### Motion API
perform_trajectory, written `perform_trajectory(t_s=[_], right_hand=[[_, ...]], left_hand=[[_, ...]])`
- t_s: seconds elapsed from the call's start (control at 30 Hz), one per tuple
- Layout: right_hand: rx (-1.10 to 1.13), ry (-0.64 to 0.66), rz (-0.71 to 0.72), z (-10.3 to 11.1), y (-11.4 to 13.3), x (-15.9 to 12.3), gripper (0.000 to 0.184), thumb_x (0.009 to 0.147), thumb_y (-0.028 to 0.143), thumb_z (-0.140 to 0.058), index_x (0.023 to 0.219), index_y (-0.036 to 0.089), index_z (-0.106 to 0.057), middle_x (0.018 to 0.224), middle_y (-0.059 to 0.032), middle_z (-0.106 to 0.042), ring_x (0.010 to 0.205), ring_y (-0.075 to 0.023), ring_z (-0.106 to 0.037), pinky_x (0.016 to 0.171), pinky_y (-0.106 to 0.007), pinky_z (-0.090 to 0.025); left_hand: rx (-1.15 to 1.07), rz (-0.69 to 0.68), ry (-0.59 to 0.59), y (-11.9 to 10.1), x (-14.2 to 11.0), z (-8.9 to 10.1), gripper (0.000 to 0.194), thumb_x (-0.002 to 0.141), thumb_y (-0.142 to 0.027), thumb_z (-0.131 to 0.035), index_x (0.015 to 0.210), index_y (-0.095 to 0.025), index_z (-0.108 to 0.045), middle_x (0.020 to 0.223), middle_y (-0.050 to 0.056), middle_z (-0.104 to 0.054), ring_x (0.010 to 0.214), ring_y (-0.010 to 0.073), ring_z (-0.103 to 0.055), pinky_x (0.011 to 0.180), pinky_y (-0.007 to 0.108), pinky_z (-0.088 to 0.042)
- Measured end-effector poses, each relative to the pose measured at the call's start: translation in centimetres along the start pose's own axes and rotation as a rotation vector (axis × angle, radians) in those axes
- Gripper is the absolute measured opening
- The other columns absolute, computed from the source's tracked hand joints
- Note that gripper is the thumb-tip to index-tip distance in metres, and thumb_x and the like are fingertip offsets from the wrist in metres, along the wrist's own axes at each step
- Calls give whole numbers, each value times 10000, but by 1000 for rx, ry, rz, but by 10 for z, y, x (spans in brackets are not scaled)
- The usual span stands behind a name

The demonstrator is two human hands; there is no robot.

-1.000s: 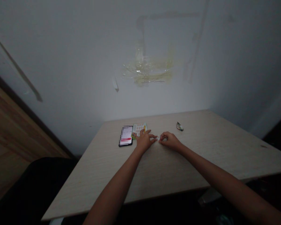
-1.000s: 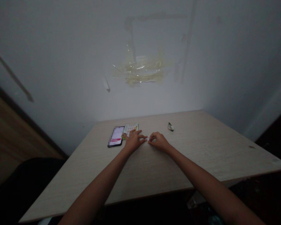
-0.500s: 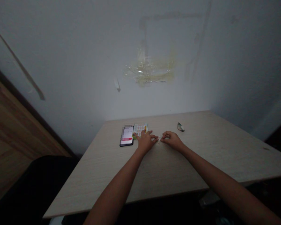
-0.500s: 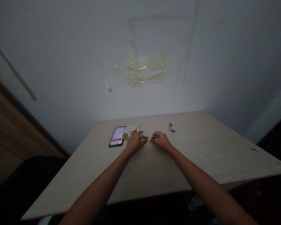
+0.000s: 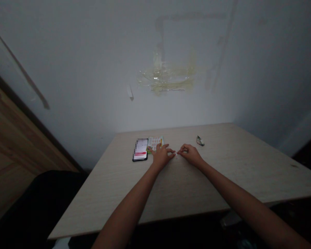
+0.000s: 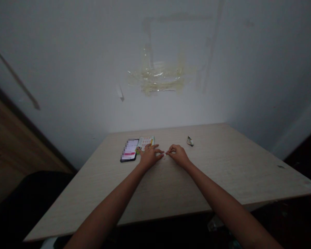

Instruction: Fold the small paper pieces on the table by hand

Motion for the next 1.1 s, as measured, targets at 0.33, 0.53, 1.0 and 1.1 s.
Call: perform_trajectory(t_s=[0.33, 0.53, 1.0, 1.1], right_hand=[[-24, -29, -2, 0, 2, 8, 91, 774, 270, -666, 749, 192, -627, 803, -52, -725, 799, -194, -678, 775, -314, -507], [-107, -69, 27, 2, 1, 8, 80, 811, 259, -632, 764, 194, -629, 823, -53, -717, 840, -201, -659, 803, -319, -483], [-230, 4, 83, -6, 1, 10, 80, 804, 249, -663, 869, 204, -650, 911, -45, -708, 959, -217, -588, 862, -328, -427], [-265, 9, 82, -7, 4, 9, 86, 804, 253, -669, 876, 212, -647, 910, -42, -703, 960, -215, -584, 863, -324, -422]], left_hand=[[-47, 0, -3, 3, 0, -2, 253, 851, -552, -618, 1052, -454, -736, 1442, -51, -539, 1418, 377, -270, 1094, 760, 26], [-59, 9, 3, 4, 0, -4, 248, 846, -545, -628, 1053, -459, -734, 1443, -51, -538, 1424, 377, -263, 1091, 762, 31], [-39, 13, 15, 5, 0, -5, 260, 845, -559, -622, 1064, -464, -726, 1453, -61, -526, 1421, 378, -255, 1082, 773, 25], [-53, 8, -4, 6, 0, -6, 244, 853, -551, -617, 1044, -457, -735, 1435, -55, -545, 1419, 379, -266, 1079, 775, 36]])
Point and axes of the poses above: each hand's wrist, its own x-axis towards the middle knuckle, its own z-axis out of the back of the hand, y = z × x, the point moved 8 cm from there along x, towards the middle knuckle
